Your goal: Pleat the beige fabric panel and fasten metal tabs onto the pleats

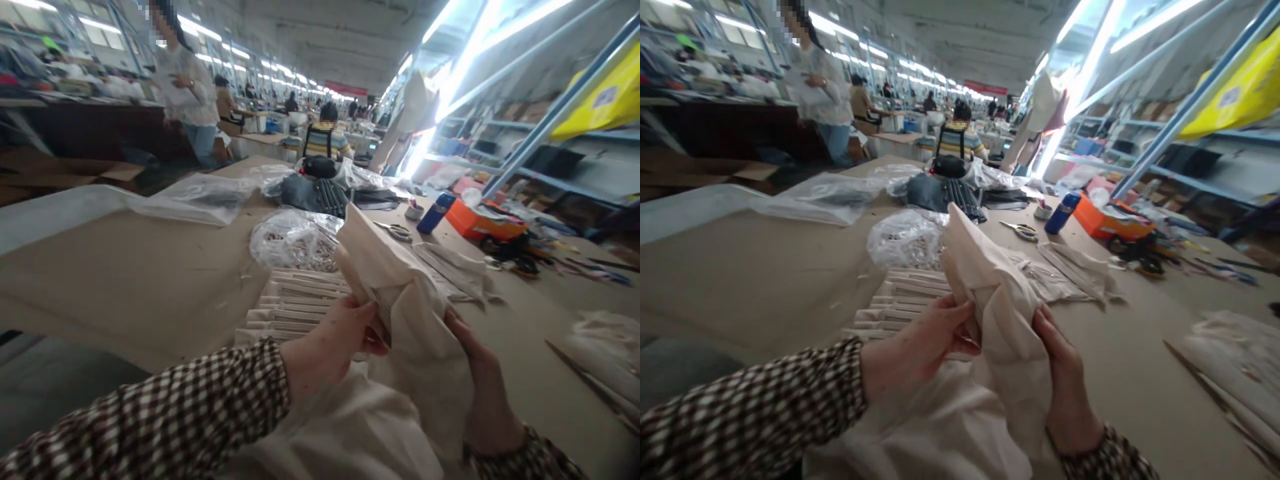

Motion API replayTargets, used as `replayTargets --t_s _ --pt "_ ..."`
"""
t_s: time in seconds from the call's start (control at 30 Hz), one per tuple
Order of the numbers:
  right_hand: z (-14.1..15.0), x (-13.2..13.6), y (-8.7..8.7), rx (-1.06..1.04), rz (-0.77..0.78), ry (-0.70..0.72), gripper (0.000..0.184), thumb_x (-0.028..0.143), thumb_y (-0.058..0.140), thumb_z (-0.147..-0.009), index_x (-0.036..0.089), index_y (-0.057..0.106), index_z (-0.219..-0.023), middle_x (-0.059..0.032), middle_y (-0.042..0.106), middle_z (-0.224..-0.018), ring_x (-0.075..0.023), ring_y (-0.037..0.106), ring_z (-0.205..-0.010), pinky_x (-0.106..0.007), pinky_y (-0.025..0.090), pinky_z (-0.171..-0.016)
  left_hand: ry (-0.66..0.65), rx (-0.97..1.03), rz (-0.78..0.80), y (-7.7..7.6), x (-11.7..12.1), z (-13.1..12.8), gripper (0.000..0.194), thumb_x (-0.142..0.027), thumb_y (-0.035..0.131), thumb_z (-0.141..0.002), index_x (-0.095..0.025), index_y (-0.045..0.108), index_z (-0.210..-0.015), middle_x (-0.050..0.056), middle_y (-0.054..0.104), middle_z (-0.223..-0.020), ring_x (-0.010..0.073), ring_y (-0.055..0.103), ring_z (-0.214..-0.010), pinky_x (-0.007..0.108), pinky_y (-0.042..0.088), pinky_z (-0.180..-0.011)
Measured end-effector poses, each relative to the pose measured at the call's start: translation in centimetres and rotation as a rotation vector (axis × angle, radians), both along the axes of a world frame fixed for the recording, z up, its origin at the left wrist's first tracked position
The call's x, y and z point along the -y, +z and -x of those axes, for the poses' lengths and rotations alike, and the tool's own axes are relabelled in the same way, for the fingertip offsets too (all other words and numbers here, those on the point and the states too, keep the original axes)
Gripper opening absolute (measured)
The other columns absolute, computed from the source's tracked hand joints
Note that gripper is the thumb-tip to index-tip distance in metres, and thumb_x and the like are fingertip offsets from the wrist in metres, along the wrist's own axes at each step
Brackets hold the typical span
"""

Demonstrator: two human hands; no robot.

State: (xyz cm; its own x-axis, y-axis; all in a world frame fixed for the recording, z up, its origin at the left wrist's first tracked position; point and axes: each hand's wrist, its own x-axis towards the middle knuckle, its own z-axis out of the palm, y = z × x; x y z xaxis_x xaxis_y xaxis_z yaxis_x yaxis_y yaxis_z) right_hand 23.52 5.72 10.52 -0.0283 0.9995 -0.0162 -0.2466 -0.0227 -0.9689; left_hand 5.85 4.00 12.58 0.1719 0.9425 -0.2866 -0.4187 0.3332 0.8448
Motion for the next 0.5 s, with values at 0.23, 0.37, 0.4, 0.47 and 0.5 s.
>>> replayTargets --t_s 0.23,0.37,0.4,0.47,0.5 --pt "-0.3 -3.6 -1.0 -0.055 0.007 -0.015 0.027 0.032 0.079 -0.066 0.024 0.065 -0.088 -0.0013 0.07 -0.089 -0.0173 0.066 -0.078 -0.029 0.055 -0.068 0.132 -0.318 -0.357 1.4 -2.4 4.0 0.012 -0.024 0.06 -0.077 -0.014 0.066 -0.078 0.0 0.06 -0.067 0.0092 0.051 -0.057 0.019 0.042 -0.055" --pt "0.8 -2.0 4.2 0.534 -0.776 0.047 0.026 0.032 0.068 -0.081 0.025 0.065 -0.106 -0.0045 0.065 -0.105 -0.0193 0.06 -0.097 -0.033 0.051 -0.083 0.015 -0.367 -0.514 3.2 -2.6 3.9 0.013 -0.025 0.062 -0.075 -0.013 0.067 -0.076 0.0 0.06 -0.069 0.0099 0.052 -0.063 0.019 0.041 -0.058" --pt "1.4 -1.5 5.2 0.722 -0.924 0.116 0.03 0.032 0.069 -0.081 0.024 0.064 -0.11 -0.006 0.063 -0.108 -0.0217 0.059 -0.101 -0.036 0.05 -0.086 0.01 -0.313 -0.495 3.6 -2.5 3.5 0.014 -0.026 0.062 -0.075 -0.013 0.066 -0.076 0.0 0.059 -0.068 0.0098 0.052 -0.061 0.019 0.041 -0.058" --pt "2.7 -0.7 6.1 1.025 -1.134 0.219 0.037 0.032 0.072 -0.079 0.024 0.062 -0.114 -0.0089 0.059 -0.114 -0.0263 0.054 -0.108 -0.041 0.048 -0.09 0.028 -0.18 -0.427 4.0 -2.2 2.6 0.014 -0.027 0.061 -0.076 -0.013 0.064 -0.077 0.0 0.058 -0.067 0.0098 0.052 -0.059 0.02 0.042 -0.057" --pt "3.2 -0.5 6.1 1.124 -1.205 0.243 0.037 0.032 0.071 -0.08 0.023 0.062 -0.115 -0.0099 0.059 -0.116 -0.0277 0.052 -0.11 -0.043 0.047 -0.091 0.048 -0.128 -0.388 4.2 -2.0 2.3 0.013 -0.026 0.061 -0.076 -0.013 0.063 -0.077 0.0 0.057 -0.066 0.01 0.052 -0.058 0.02 0.043 -0.056"
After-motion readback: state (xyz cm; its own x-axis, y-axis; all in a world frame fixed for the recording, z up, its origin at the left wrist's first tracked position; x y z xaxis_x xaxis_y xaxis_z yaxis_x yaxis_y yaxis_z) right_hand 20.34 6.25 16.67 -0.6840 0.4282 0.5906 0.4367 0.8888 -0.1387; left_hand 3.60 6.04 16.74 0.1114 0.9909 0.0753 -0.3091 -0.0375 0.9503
